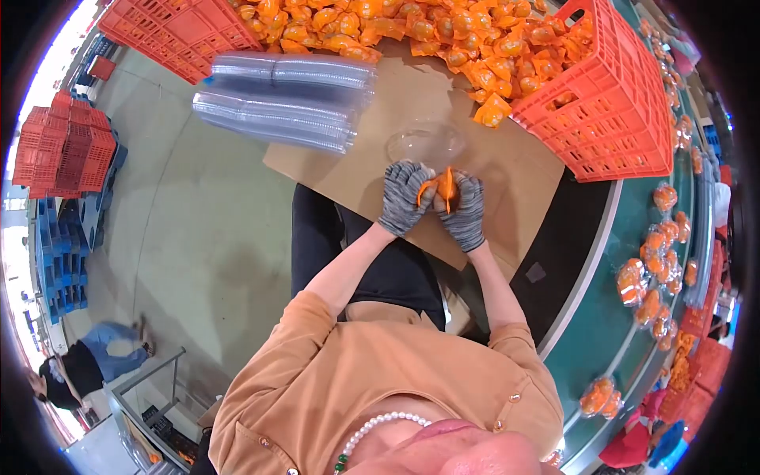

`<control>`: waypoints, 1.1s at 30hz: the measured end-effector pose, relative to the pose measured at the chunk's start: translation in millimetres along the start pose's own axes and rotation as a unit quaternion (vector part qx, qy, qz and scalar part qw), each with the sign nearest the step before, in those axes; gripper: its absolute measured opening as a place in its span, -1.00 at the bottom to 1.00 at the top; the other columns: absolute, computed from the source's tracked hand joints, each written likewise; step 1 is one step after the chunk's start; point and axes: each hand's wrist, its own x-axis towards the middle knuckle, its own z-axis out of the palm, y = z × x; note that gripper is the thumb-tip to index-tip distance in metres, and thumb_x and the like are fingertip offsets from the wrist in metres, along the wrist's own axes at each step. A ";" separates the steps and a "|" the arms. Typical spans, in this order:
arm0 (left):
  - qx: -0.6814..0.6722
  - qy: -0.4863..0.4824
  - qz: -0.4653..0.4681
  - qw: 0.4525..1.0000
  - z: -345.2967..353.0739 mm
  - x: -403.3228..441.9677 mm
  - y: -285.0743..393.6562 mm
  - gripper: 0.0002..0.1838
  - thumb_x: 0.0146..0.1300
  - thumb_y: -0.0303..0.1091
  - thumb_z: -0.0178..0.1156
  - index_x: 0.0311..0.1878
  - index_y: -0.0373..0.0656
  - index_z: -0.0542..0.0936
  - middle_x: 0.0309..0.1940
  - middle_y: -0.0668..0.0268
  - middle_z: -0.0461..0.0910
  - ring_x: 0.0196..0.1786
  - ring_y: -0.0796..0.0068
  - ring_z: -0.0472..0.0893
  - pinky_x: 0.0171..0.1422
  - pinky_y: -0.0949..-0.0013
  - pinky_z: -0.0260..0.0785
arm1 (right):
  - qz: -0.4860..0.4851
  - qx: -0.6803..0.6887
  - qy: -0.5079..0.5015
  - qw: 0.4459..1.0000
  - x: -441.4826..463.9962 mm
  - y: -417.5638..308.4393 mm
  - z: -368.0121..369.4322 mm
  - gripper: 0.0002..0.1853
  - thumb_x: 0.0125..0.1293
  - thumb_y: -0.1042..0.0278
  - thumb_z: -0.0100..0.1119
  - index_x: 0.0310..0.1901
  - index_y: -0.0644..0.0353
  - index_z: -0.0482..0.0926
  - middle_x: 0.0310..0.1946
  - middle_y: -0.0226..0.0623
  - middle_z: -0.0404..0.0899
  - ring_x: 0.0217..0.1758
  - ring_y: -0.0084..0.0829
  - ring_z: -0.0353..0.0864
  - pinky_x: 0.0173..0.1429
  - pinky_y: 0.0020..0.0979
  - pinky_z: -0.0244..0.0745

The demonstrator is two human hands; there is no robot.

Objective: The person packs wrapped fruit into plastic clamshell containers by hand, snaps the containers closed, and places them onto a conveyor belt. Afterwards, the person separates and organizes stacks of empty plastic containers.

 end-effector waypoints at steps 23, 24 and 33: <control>0.060 -0.065 -0.108 0.990 3.3 8.8 13.2 -0.35 -0.03 -0.05 0.26 0.09 -0.20 0.34 -0.03 0.08 0.41 0.08 0.05 0.35 0.23 0.06 0.10 | 0.195 -0.162 -0.062 0.965 7.5 -24.7 5.8 -0.48 -0.20 0.30 0.33 -0.11 0.19 0.46 -0.23 -0.12 0.47 -0.12 -0.12 0.41 0.05 -0.20 0.27; 0.059 -0.063 -0.109 0.990 5.0 10.3 9.4 -0.35 -0.03 -0.05 0.26 0.09 -0.20 0.34 -0.03 0.08 0.41 0.08 0.05 0.35 0.23 0.06 0.10 | 0.161 -0.115 -0.068 0.978 8.8 -25.6 -0.2 -0.44 -0.19 0.30 0.33 -0.06 0.20 0.44 -0.21 -0.11 0.47 -0.09 -0.12 0.41 0.09 -0.20 0.26; 0.019 -0.144 -0.080 0.986 0.2 18.4 -4.0 -0.45 -0.04 -0.11 0.25 0.01 -0.15 0.42 -0.07 0.14 0.41 0.06 0.12 0.36 0.22 0.12 0.12 | 0.284 0.134 -0.022 0.949 32.5 89.8 -0.7 -0.64 0.40 0.13 -0.13 -0.01 0.24 0.48 -0.14 -0.23 0.53 -0.09 -0.33 0.52 0.03 -0.34 0.45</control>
